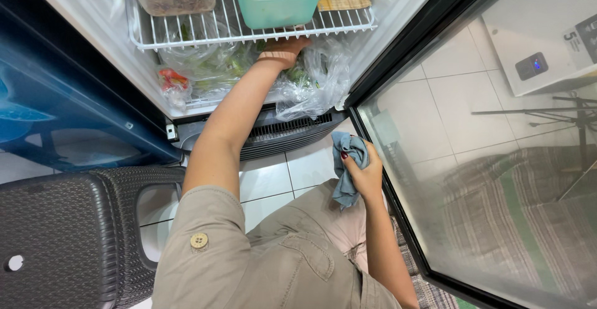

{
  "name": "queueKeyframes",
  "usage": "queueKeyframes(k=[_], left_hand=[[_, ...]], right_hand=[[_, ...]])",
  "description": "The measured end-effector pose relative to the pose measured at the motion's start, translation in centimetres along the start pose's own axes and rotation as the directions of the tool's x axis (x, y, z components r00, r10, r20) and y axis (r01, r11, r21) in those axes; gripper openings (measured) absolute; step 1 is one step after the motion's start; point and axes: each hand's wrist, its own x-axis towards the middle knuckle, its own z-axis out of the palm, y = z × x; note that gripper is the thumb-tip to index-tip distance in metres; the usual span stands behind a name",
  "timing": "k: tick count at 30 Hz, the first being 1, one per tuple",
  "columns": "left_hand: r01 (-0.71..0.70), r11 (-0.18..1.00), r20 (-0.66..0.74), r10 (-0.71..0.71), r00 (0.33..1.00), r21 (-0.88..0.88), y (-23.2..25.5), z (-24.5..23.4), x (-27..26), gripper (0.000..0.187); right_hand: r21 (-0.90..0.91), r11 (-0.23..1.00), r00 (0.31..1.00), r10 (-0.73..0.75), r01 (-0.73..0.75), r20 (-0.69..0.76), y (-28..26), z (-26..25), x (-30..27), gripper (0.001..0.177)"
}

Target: The person wipes the glass door of a refrigerator with a cloth, then removes a bunch of greens and a gourd from the refrigerator shelves, placing them into a plastic bag.

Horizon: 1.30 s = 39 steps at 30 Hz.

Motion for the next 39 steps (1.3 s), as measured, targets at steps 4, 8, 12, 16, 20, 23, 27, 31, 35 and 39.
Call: queueKeyframes(k=[4, 8, 12, 16, 20, 23, 27, 31, 35, 39], left_hand=[[-0.108, 0.979, -0.103, 0.091, 0.991, -0.172, 0.7, -2.3, -2.8, 0.078], [-0.055, 0.997, 0.02, 0.056, 0.998, -0.053, 1.6, -2.0, -3.3, 0.066], [-0.019, 0.997, 0.04, 0.022, 0.999, -0.079, 1.5, -1.2, -1.7, 0.047], [0.04, 0.992, -0.185, -0.061, 0.981, -0.118, 0.3, -1.0, -0.7, 0.027], [0.016, 0.996, -0.459, 0.024, 0.888, 0.083, -3.8, 3.2, 3.1, 0.033], [0.05, 0.95, -0.453, 0.1, 0.886, 0.307, -5.6, 3.8, 5.0, 0.042], [0.066, 0.882, -0.393, 0.14, 0.909, 0.467, -5.9, 3.5, 6.1, 0.046], [0.205, 0.826, -0.506, 0.11, 0.856, 0.526, -4.9, 4.5, 6.1, 0.052], [0.201, 0.963, -0.555, -0.269, 0.787, -0.181, -4.7, 5.4, 5.5, 0.052], [0.307, 0.914, -0.509, -0.402, 0.761, -0.264, -3.7, 4.1, 4.2, 0.055]], right_hand=[[0.011, 1.0, 1.0, -0.004, 0.004, -0.006, 0.3, 0.1, 0.2, 0.047], [0.022, 1.0, 1.0, -0.01, 0.01, 0.003, 0.9, 0.3, -0.1, 0.046], [0.022, 0.999, 1.0, -0.025, 0.025, 0.008, 1.6, 0.4, -0.2, 0.045], [0.019, 1.0, 1.0, -0.019, 0.019, 0.0, 2.0, 0.3, -0.6, 0.044], [0.037, 0.999, 1.0, 0.016, -0.016, 0.001, 2.1, 0.2, -0.7, 0.045], [0.042, 0.999, 1.0, 0.025, -0.025, 0.005, 2.1, 0.2, -0.6, 0.045], [0.05, 0.998, 0.999, 0.032, -0.032, 0.007, 2.3, 0.4, -0.9, 0.045], [0.047, 0.999, 1.0, 0.017, -0.018, 0.02, 2.4, 0.7, -0.7, 0.045], [0.032, 0.999, 0.999, 0.022, -0.023, 0.03, 2.3, 0.9, -1.1, 0.045], [-0.019, 0.999, 0.999, 0.028, -0.028, 0.037, 2.2, 1.3, -0.8, 0.045]])
